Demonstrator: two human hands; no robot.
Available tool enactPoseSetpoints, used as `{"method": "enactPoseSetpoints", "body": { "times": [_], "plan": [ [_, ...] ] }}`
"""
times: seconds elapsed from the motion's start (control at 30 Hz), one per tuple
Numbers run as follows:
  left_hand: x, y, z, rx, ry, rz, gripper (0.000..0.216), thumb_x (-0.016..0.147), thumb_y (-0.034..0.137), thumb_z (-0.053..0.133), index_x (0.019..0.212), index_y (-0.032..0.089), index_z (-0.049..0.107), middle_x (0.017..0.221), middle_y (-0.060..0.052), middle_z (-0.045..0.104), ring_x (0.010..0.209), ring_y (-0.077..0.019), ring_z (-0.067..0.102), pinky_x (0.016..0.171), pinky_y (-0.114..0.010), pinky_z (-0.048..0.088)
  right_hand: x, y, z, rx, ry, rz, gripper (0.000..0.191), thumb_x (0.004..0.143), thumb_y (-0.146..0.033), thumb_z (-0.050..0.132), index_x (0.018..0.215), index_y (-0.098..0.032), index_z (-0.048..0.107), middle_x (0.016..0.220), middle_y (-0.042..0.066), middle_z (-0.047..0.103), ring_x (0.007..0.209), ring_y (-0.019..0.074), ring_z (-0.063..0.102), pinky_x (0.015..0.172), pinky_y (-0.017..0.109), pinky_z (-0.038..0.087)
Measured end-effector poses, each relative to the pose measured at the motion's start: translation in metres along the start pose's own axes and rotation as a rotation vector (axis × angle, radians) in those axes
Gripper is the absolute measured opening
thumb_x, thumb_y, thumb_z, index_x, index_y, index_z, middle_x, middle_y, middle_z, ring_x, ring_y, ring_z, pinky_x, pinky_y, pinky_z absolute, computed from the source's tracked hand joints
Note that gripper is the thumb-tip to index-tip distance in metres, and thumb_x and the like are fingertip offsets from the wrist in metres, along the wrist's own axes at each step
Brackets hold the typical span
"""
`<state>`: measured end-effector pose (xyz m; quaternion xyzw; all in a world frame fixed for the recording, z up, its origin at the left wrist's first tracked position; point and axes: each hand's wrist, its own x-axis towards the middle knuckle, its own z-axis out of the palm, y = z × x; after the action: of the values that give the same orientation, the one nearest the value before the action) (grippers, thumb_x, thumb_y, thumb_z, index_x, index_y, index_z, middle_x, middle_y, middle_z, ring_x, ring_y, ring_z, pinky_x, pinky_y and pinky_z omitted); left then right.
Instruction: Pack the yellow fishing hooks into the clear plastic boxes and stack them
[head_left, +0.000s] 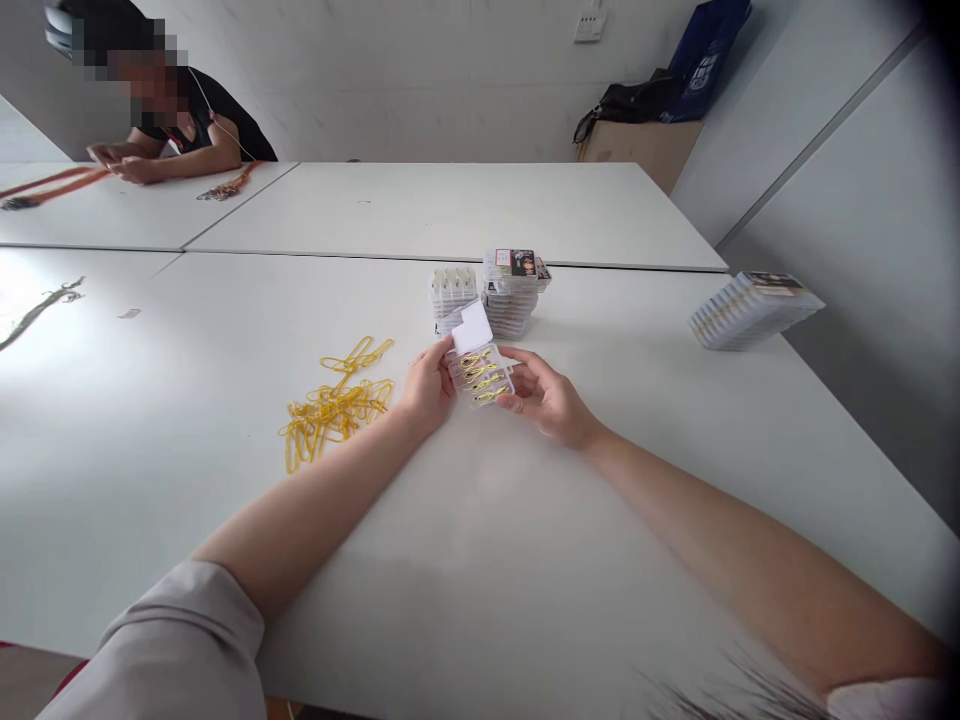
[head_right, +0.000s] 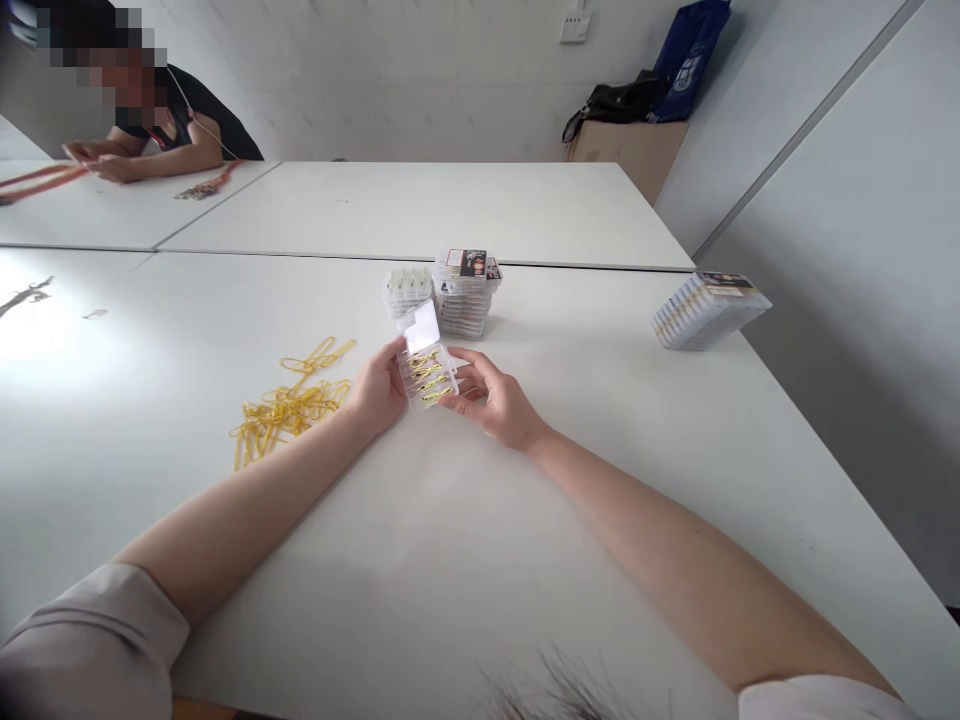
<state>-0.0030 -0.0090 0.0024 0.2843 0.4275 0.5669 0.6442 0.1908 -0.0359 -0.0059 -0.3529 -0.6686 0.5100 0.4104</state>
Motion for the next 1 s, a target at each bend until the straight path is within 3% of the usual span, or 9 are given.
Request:
{"method": "enactPoseSetpoints", "body": {
  "times": [0.13,0.37,0.5,0.67,1.0],
  "plan": [
    [0.004,0.002,-0.004,-0.014,-0.018,-0.008,0.021,0.085,0.038,0.063,0.090,0.018,0.062,0.077,-0.001,0.072,0.072,-0.0151,0.070,0.075,-0.030,0.058,0.005,0.004,-0.003,0.125,-0.006,0.047,0.040,0.084,-0.052,0.074,0.107,-0.019,0.071,0.103,0.007,0.077,0.087,0.0188,0.072,0.086,0.038,0.060],
    [0.003,0.009,0.000,-0.117,0.004,-0.125,0.015,0.089,0.028,0.057,0.092,0.016,0.066,0.079,-0.003,0.075,0.072,-0.0153,0.071,0.074,-0.029,0.060,0.008,0.001,-0.002,0.180,0.084,0.084,0.040,0.077,-0.057,0.079,0.090,-0.020,0.073,0.087,0.004,0.077,0.077,0.0178,0.072,0.078,0.036,0.061],
    [-0.002,0.010,0.003,-0.109,-0.028,-0.085,0.018,0.090,0.033,0.060,0.097,0.017,0.066,0.087,-0.004,0.076,0.083,-0.0182,0.074,0.079,-0.031,0.061,0.007,-0.001,-0.003,0.142,0.099,0.104,0.040,0.079,-0.060,0.076,0.079,-0.020,0.070,0.078,0.004,0.075,0.073,0.0169,0.069,0.077,0.035,0.060],
    [-0.010,0.007,0.005,-0.001,-0.116,-0.052,0.024,0.084,0.038,0.070,0.092,0.016,0.070,0.096,-0.007,0.077,0.100,-0.0231,0.074,0.092,-0.034,0.058,0.007,-0.004,-0.004,0.128,0.122,0.108,0.044,0.079,-0.062,0.074,0.075,-0.019,0.069,0.076,0.003,0.074,0.072,0.0162,0.068,0.076,0.034,0.058],
    [-0.015,0.006,0.004,0.059,-0.217,-0.031,0.034,0.072,0.041,0.084,0.091,0.013,0.078,0.097,-0.009,0.079,0.098,-0.0265,0.073,0.090,-0.034,0.053,0.006,-0.009,-0.005,0.127,0.107,0.124,0.046,0.080,-0.065,0.072,0.076,-0.019,0.070,0.074,0.003,0.071,0.072,0.0153,0.067,0.075,0.030,0.056]
  ]
}}
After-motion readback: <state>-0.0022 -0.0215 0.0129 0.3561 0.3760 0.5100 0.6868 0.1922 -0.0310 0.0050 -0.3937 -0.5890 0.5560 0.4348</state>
